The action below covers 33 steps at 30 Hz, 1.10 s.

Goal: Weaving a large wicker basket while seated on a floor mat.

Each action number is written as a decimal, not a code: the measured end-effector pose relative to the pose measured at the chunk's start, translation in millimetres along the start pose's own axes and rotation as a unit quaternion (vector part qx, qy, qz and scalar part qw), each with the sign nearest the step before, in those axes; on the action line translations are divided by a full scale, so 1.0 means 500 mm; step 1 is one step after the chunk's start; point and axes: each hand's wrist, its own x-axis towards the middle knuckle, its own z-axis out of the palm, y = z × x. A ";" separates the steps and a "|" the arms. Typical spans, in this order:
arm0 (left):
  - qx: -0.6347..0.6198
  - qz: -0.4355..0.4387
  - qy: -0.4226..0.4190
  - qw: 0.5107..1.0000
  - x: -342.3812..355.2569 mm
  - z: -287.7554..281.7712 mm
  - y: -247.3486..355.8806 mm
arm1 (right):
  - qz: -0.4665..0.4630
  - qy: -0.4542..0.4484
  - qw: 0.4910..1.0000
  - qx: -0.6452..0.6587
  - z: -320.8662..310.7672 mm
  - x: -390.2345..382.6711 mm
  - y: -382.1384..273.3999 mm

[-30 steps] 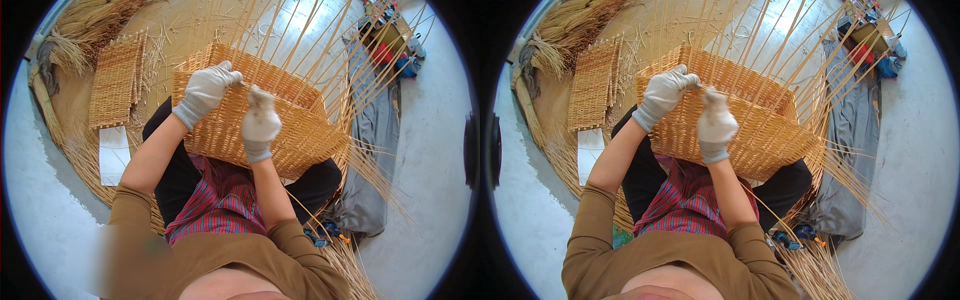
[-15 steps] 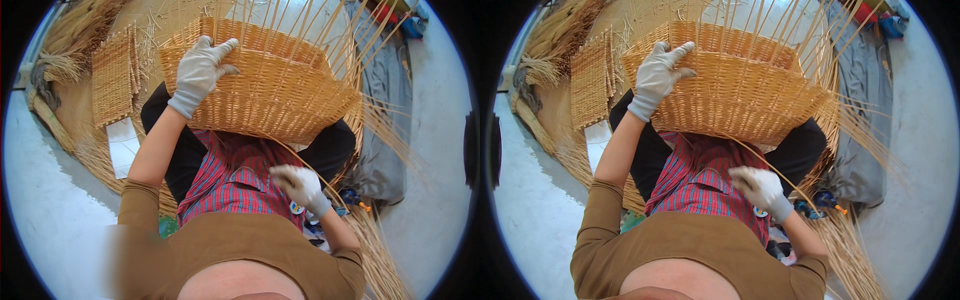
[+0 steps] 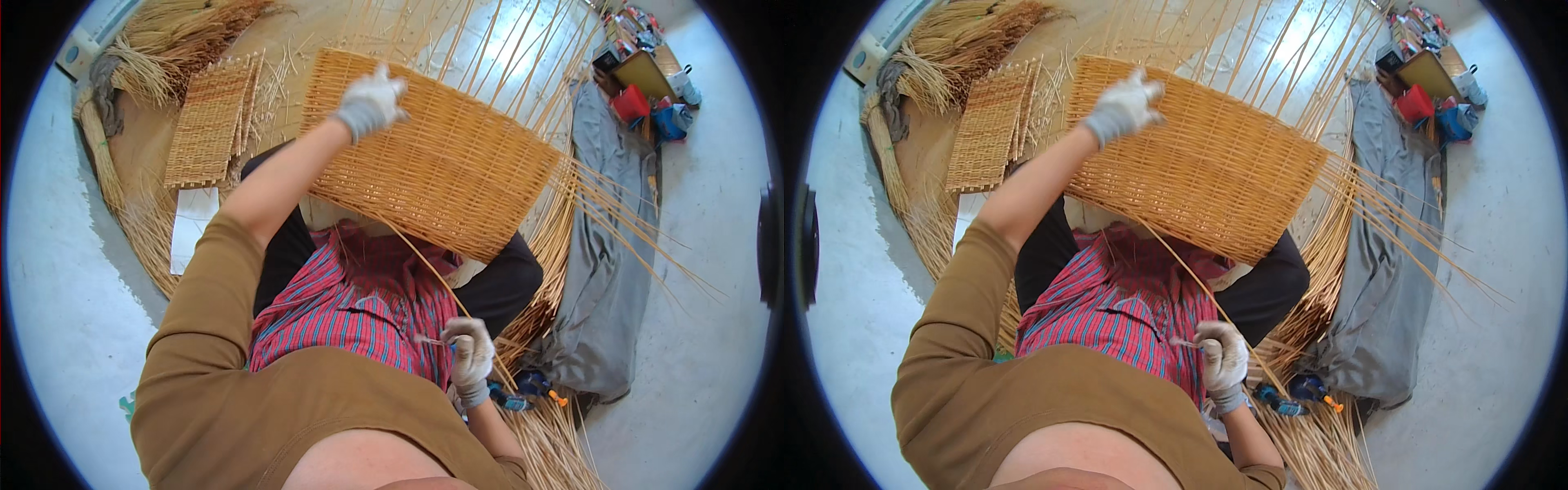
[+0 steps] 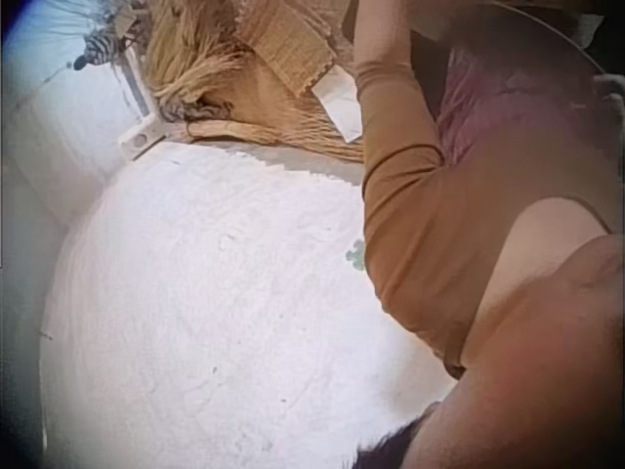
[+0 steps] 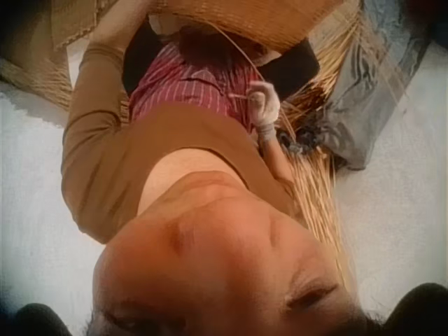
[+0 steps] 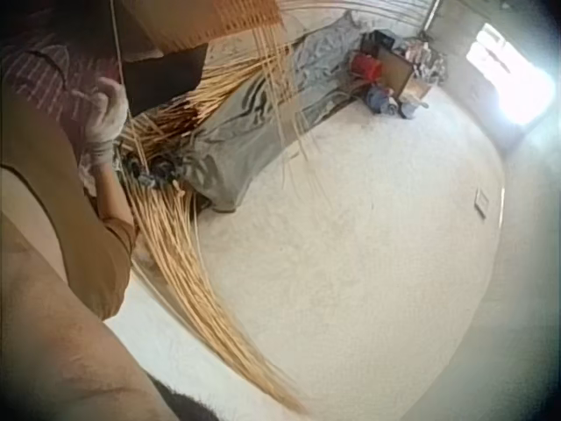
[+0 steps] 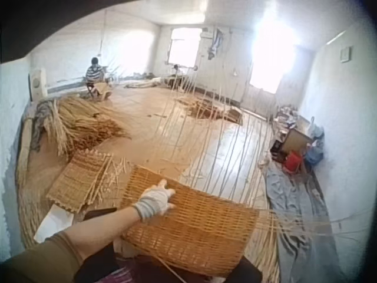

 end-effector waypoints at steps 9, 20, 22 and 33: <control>-0.706 -0.025 -0.326 0.629 -0.335 -0.016 0.180 | -0.203 -0.078 0.922 -0.321 0.074 0.306 -0.087; -0.444 -0.311 0.023 0.840 -0.240 0.035 -0.269 | 0.064 -0.281 0.954 -0.083 0.229 0.566 0.036; -0.261 -0.308 -0.010 0.915 -0.240 0.125 -0.303 | 0.152 -0.277 0.948 0.047 0.314 0.592 0.045; -0.426 -0.265 -0.069 0.862 -0.150 0.148 -0.292 | 0.345 -0.252 0.879 0.211 0.509 0.465 0.246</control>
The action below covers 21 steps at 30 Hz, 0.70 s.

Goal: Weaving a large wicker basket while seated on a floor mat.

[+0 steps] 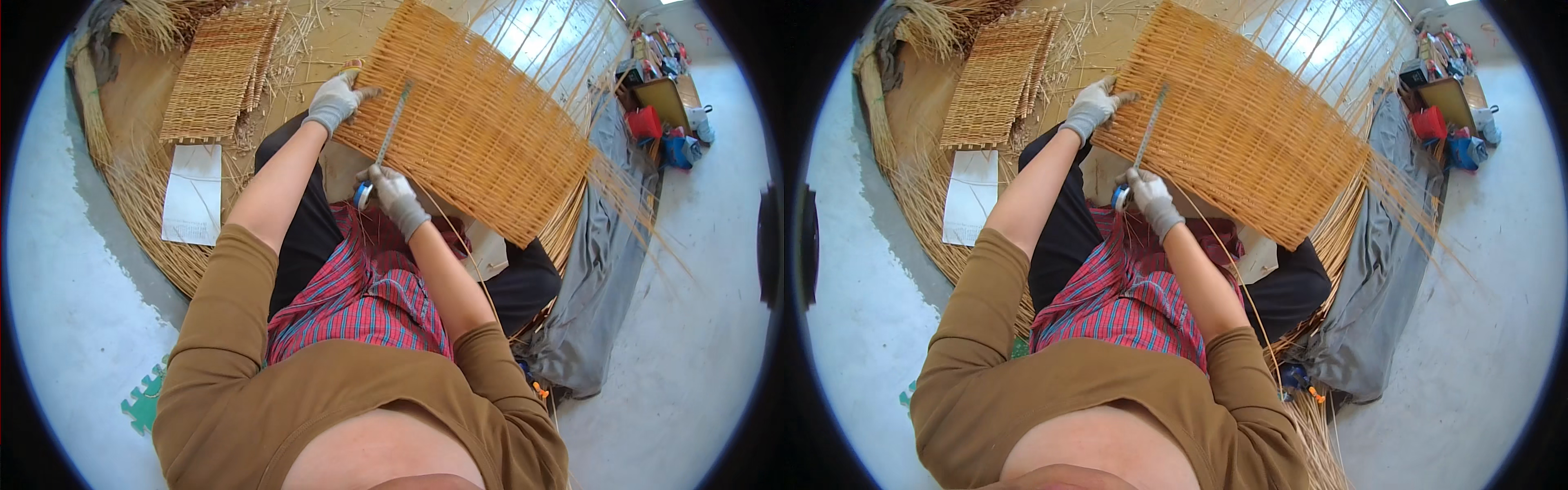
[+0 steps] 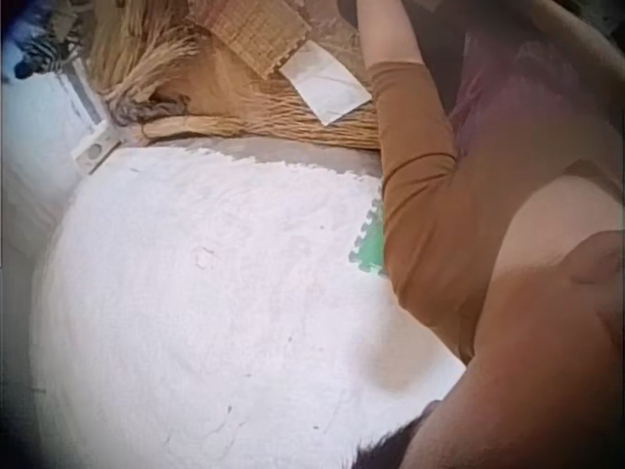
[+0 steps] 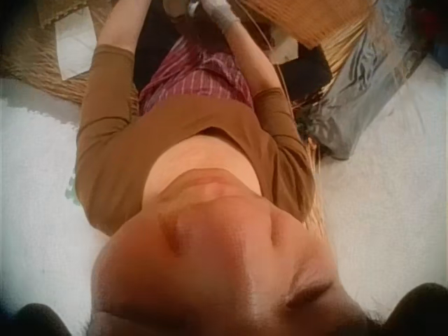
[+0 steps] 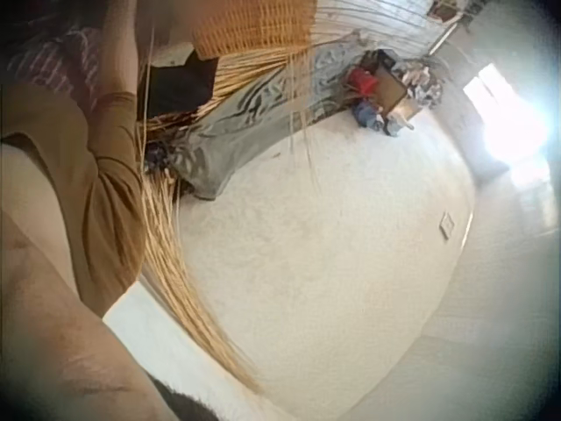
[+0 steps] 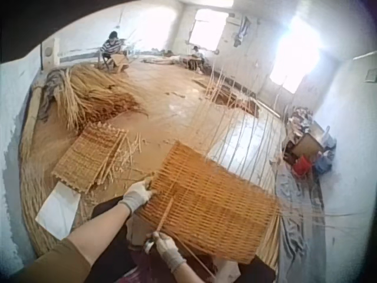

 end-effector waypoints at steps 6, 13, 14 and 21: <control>-0.059 -0.068 0.021 0.996 0.011 -0.011 -0.012 | -0.116 0.018 0.993 0.030 0.055 -0.034 -0.167; -0.047 -0.083 0.032 0.995 0.006 0.003 -0.010 | -0.099 0.070 0.990 0.072 -0.004 0.057 -0.313; -0.030 -0.074 0.017 0.997 0.012 0.000 -0.008 | -0.085 0.075 0.990 0.089 -0.007 0.064 -0.303; -0.022 -0.078 0.013 0.997 0.042 0.002 0.026 | -0.016 0.063 0.998 0.020 0.041 0.027 0.004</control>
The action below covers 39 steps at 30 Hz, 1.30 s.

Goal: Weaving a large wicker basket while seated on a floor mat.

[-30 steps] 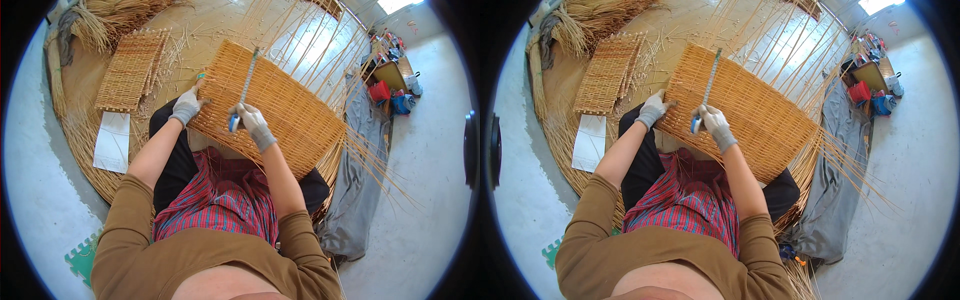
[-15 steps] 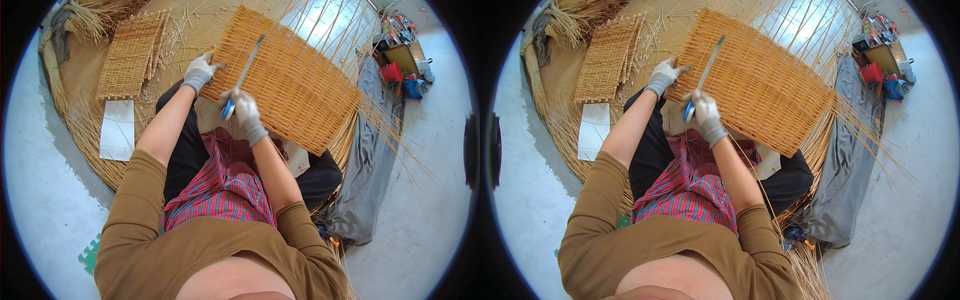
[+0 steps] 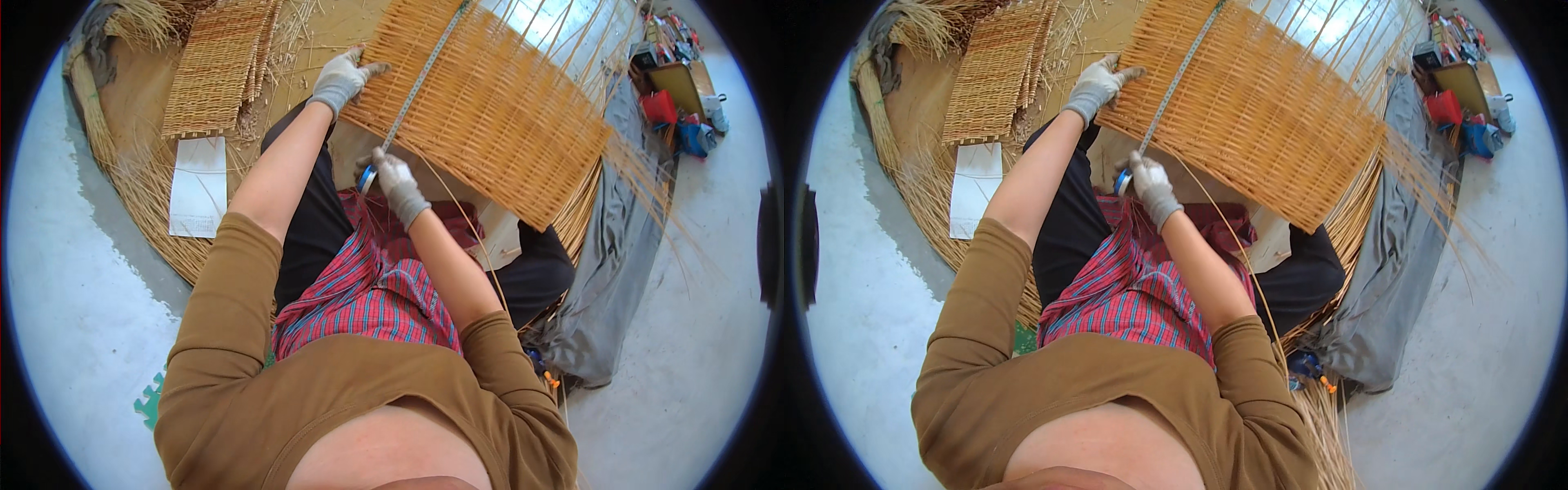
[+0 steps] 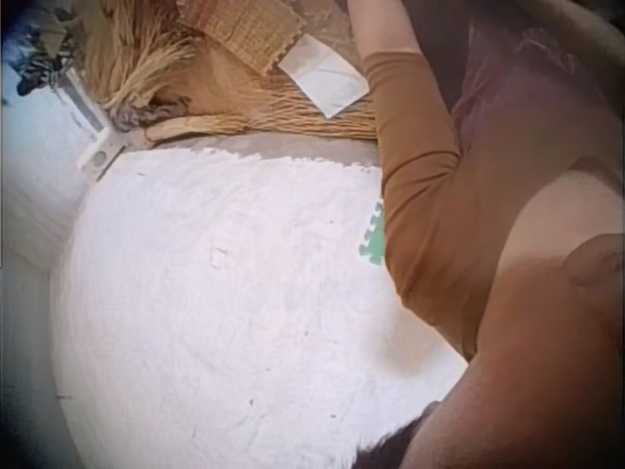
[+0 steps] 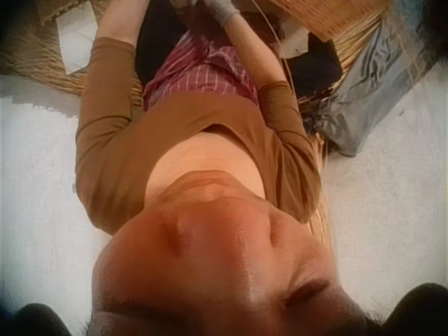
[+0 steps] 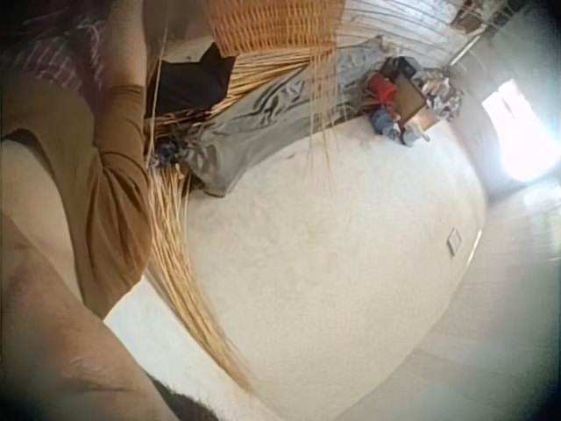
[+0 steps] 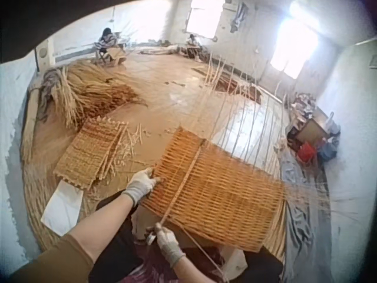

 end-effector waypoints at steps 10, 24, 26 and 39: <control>-0.007 0.003 0.034 0.999 0.011 0.010 -0.036 | -0.015 0.038 0.991 -0.127 -0.002 -0.018 0.073; 0.006 0.110 0.090 0.990 -0.056 0.021 -0.063 | -0.201 0.126 0.971 0.028 0.036 -0.152 0.037; -0.023 0.112 0.105 0.988 -0.071 0.008 -0.119 | -0.155 0.088 0.982 0.063 0.032 -0.207 -0.012; -0.220 0.294 0.197 0.909 -0.002 -0.091 0.087 | -0.229 0.147 0.855 -0.442 -0.433 -0.336 -0.374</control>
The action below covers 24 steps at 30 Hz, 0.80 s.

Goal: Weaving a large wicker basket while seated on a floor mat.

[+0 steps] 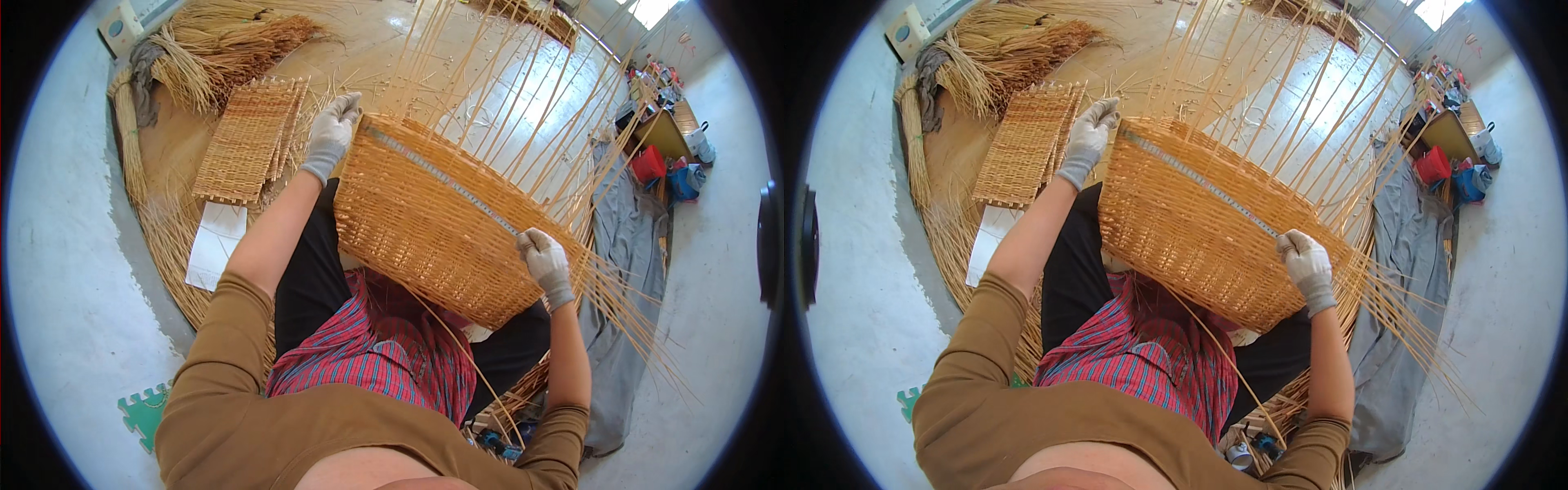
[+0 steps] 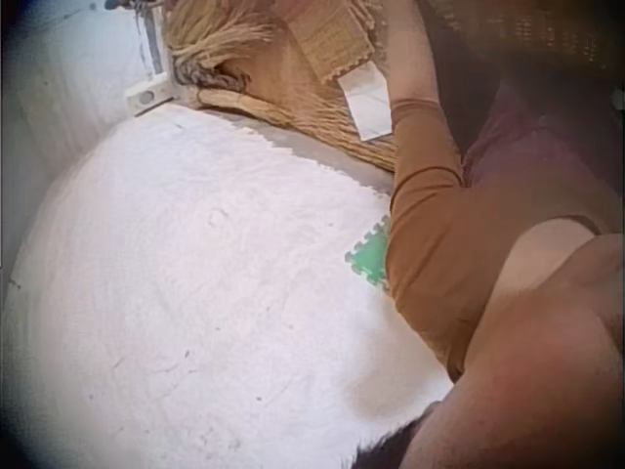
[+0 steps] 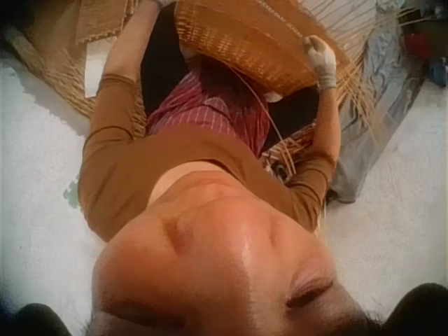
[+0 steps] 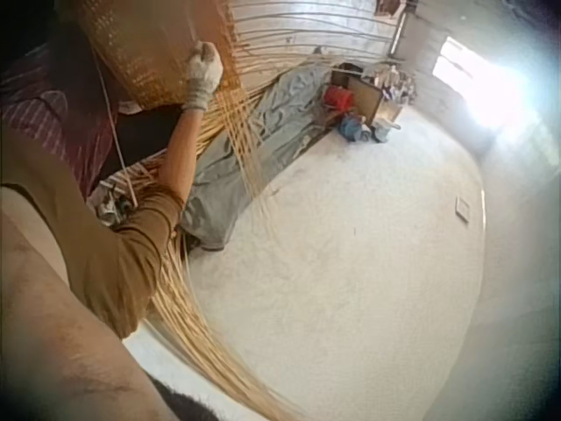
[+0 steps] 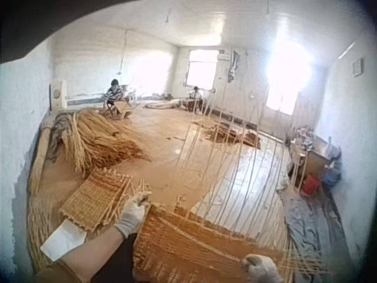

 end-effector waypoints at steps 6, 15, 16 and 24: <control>0.017 -0.138 -0.075 0.987 0.040 -0.006 0.025 | 0.042 -0.024 0.997 -0.057 -0.045 0.082 -0.044; 0.029 -0.102 -0.025 0.994 0.041 0.018 0.012 | -0.036 -0.008 0.996 -0.084 -0.072 0.141 -0.026; 0.021 -0.090 0.010 0.996 0.037 0.032 0.009 | -0.069 -0.008 0.992 -0.106 -0.084 0.141 -0.011; 0.171 0.048 0.046 0.983 0.047 -0.011 -0.046 | 0.092 -0.002 0.978 -0.186 -0.368 0.096 0.159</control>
